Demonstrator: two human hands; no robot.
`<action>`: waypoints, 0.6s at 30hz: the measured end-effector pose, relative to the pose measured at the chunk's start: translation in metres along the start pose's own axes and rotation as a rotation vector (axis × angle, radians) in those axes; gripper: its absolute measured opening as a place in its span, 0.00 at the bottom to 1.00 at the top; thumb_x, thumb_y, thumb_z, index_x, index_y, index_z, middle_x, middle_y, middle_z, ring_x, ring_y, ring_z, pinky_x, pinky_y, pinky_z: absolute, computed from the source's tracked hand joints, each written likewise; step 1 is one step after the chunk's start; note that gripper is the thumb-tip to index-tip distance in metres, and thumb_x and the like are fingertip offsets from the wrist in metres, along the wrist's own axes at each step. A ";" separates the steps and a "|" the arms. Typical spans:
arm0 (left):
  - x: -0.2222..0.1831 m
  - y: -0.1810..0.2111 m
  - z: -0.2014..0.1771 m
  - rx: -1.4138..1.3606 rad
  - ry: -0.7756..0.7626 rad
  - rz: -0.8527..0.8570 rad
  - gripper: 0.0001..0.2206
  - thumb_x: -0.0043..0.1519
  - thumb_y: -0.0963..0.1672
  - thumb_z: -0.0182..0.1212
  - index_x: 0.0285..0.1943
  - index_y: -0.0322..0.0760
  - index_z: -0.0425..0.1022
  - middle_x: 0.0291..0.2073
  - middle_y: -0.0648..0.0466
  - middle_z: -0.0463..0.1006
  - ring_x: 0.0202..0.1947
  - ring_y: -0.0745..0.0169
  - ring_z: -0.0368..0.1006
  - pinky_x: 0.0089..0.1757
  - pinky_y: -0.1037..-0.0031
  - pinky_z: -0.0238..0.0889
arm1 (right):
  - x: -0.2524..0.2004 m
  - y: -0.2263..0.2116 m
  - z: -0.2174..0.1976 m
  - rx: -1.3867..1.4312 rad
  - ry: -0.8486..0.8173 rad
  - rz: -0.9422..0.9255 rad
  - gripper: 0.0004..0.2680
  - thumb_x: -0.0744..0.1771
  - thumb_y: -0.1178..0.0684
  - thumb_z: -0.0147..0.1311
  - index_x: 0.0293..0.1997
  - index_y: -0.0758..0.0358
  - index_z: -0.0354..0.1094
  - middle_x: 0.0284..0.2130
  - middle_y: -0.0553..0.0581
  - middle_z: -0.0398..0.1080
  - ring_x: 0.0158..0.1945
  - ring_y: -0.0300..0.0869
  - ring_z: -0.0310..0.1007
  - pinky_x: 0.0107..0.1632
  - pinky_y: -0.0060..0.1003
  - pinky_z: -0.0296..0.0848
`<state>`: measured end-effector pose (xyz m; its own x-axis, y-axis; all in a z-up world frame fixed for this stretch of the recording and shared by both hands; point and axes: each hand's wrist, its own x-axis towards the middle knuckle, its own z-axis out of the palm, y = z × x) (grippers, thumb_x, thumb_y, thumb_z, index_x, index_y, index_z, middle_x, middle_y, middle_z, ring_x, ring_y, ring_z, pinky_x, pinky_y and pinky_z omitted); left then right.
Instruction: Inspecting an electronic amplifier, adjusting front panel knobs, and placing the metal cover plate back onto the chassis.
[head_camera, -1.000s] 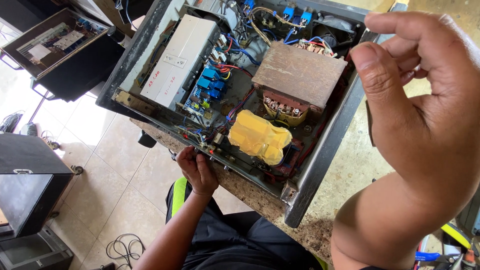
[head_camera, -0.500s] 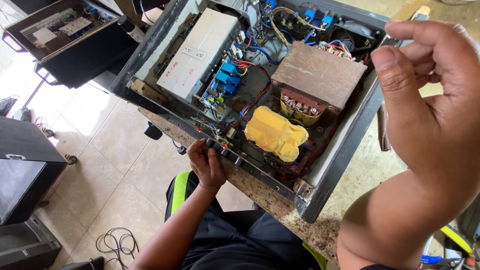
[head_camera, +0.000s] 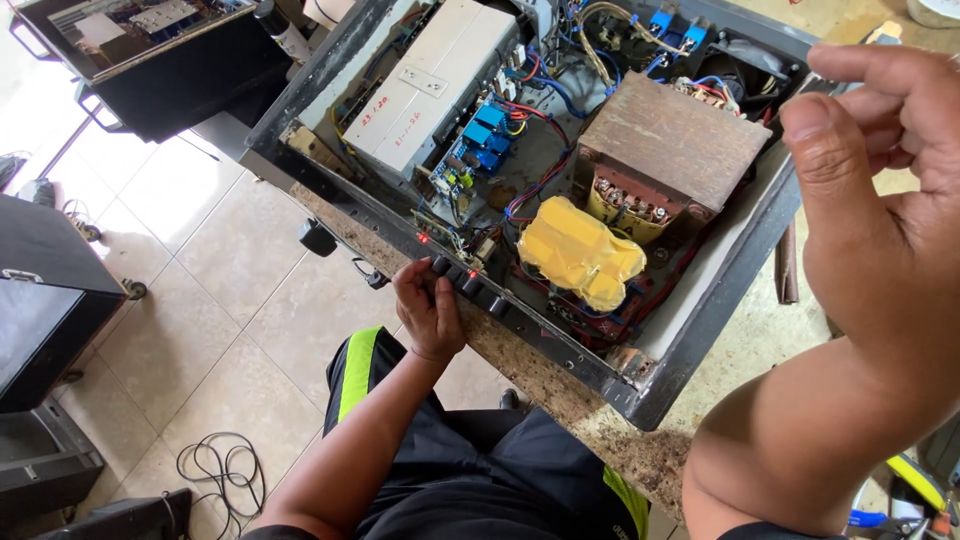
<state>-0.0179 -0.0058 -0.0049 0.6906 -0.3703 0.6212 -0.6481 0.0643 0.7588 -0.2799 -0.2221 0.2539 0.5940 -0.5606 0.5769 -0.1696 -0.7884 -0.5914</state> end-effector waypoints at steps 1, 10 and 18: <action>0.000 -0.001 0.000 0.000 0.003 -0.001 0.13 0.67 0.43 0.51 0.57 0.29 0.64 0.33 0.53 0.65 0.30 0.66 0.60 0.35 0.74 0.56 | 0.001 0.000 0.000 0.000 -0.002 -0.002 0.10 0.84 0.65 0.49 0.75 0.88 0.64 0.49 0.73 0.69 0.52 0.53 0.69 0.57 0.44 0.65; 0.002 0.003 -0.001 0.025 0.006 -0.005 0.13 0.68 0.43 0.51 0.56 0.29 0.65 0.31 0.53 0.66 0.29 0.65 0.61 0.34 0.73 0.57 | 0.000 -0.002 0.006 -0.009 -0.012 -0.005 0.09 0.84 0.67 0.50 0.74 0.89 0.65 0.48 0.72 0.67 0.52 0.53 0.69 0.58 0.44 0.67; 0.002 0.001 0.001 -0.018 0.004 0.002 0.11 0.67 0.42 0.51 0.55 0.30 0.64 0.31 0.53 0.66 0.28 0.65 0.61 0.33 0.73 0.57 | 0.002 -0.002 0.012 -0.002 -0.026 0.007 0.10 0.84 0.66 0.50 0.74 0.88 0.64 0.47 0.71 0.67 0.50 0.53 0.68 0.57 0.44 0.66</action>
<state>-0.0171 -0.0070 -0.0034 0.6907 -0.3662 0.6236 -0.6437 0.0816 0.7609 -0.2690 -0.2191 0.2494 0.6133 -0.5592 0.5578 -0.1751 -0.7849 -0.5944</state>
